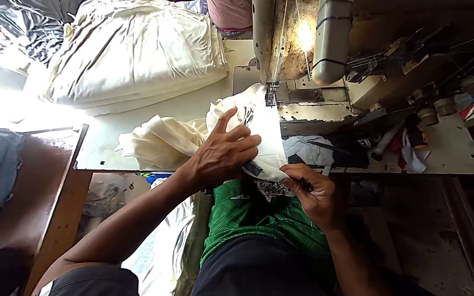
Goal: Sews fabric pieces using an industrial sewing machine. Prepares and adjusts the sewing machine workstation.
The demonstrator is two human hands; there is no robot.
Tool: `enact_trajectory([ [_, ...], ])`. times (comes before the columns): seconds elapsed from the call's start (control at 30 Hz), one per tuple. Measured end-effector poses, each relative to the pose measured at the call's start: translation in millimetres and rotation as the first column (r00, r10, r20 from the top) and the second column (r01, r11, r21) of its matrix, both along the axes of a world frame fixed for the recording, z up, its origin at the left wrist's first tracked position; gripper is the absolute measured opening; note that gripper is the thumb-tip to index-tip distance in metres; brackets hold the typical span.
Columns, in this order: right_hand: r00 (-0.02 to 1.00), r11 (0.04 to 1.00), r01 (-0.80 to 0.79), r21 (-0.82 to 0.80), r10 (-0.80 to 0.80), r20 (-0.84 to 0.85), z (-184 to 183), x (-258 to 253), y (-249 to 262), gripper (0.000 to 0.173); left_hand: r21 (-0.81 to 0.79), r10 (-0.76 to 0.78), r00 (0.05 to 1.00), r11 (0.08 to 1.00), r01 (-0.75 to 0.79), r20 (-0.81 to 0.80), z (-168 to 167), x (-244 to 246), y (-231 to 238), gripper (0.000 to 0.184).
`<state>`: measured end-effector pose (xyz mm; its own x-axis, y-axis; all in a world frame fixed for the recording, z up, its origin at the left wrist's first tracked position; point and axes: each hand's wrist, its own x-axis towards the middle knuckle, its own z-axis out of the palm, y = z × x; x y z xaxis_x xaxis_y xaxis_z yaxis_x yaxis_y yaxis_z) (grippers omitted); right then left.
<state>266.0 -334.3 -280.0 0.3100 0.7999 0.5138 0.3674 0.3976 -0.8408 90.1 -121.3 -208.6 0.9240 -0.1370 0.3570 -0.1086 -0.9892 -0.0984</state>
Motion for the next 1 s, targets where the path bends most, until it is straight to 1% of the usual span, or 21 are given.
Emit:
enact_trajectory([
  [0.17, 0.998, 1.0, 0.002, 0.02, -0.001, -0.06, -4, 0, 2, 0.011, 0.03, 0.005, 0.998, 1.0, -0.003, -0.058, 6, 7, 4, 0.01],
  [0.33, 0.991, 0.998, 0.053, -0.02, -0.055, -0.126, -6, 2, 12, 0.013, 0.041, 0.038, 0.999, 0.998, -0.037, -0.033, 8, 13, 11, 0.012],
  [0.5, 0.981, 0.994, 0.104, -0.04, -0.109, -0.159, -5, 9, 37, 0.014, 0.068, 0.081, 0.997, 0.995, -0.079, -0.02, 19, 22, 29, 0.013],
  [0.6, 0.98, 0.993, 0.107, -0.04, -0.113, -0.165, -3, 14, 55, 0.015, 0.085, 0.09, 0.996, 0.992, -0.089, -0.014, 27, 29, 44, 0.011],
  [0.67, 0.981, 0.994, 0.105, -0.029, -0.109, -0.162, -1, 17, 67, 0.015, 0.093, 0.105, 0.994, 0.99, -0.105, 0.004, 29, 31, 54, 0.014],
  [0.73, 0.983, 0.994, 0.109, -0.023, -0.111, -0.148, 3, 17, 77, 0.014, 0.075, 0.113, 0.993, 0.99, -0.116, 0.038, 28, 32, 61, 0.017],
  [0.83, 0.985, 0.992, 0.125, 0.016, -0.122, -0.12, 8, 17, 89, 0.013, 0.004, 0.126, 0.987, 0.992, -0.127, 0.103, 22, 33, 66, 0.025],
  [0.9, 0.989, 0.991, 0.122, 0.058, -0.116, -0.094, 11, 18, 95, 0.013, -0.045, 0.131, 0.981, 0.991, -0.126, 0.145, 20, 32, 63, 0.029],
  [1.0, 0.99, 0.989, 0.114, 0.099, -0.104, -0.095, 13, 19, 102, 0.014, -0.097, 0.129, 0.972, 0.989, -0.111, 0.199, 13, 28, 55, 0.029],
])
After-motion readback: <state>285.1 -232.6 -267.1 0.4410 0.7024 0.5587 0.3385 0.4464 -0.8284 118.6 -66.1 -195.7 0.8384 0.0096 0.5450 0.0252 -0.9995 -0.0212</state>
